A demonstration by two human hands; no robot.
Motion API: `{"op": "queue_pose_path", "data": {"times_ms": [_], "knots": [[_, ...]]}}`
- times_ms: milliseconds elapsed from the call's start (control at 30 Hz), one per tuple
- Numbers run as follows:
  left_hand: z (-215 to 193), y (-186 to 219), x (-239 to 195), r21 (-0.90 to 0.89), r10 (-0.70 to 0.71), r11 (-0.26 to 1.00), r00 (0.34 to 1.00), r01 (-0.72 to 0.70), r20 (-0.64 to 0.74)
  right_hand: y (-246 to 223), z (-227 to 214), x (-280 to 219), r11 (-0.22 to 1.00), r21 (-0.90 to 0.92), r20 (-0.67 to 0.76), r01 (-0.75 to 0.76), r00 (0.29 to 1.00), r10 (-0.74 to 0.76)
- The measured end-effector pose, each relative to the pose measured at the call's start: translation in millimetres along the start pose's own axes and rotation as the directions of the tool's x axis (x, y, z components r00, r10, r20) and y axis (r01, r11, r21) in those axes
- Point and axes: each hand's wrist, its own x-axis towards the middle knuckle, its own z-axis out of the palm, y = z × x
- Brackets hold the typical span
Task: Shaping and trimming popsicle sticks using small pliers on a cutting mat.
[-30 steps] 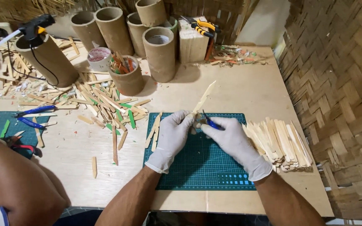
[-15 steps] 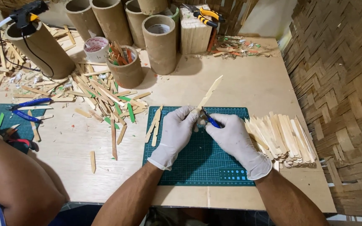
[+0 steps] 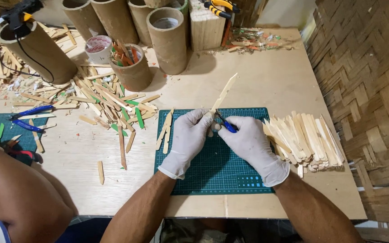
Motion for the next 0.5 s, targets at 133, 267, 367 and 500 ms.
{"op": "queue_pose_path", "data": {"times_ms": [133,267,367,500], "knots": [[-1,-2,1,-0.033,-0.030,0.999,0.999,0.031,0.028,5,1,1,1.000,0.000,-0.005,0.018,1.000,-0.018],[0,-4,1,-0.055,-0.033,0.998,0.999,0.034,0.031,10,3,3,0.999,-0.008,-0.025,0.052,0.998,-0.053],[-1,2,-3,-0.062,-0.036,0.997,0.999,0.038,0.033,13,6,3,0.998,-0.017,-0.029,0.061,0.998,-0.062],[-1,2,-3,-0.091,-0.050,0.994,0.998,0.053,0.036,10,4,2,0.997,-0.040,-0.014,0.071,0.997,-0.072]]}}
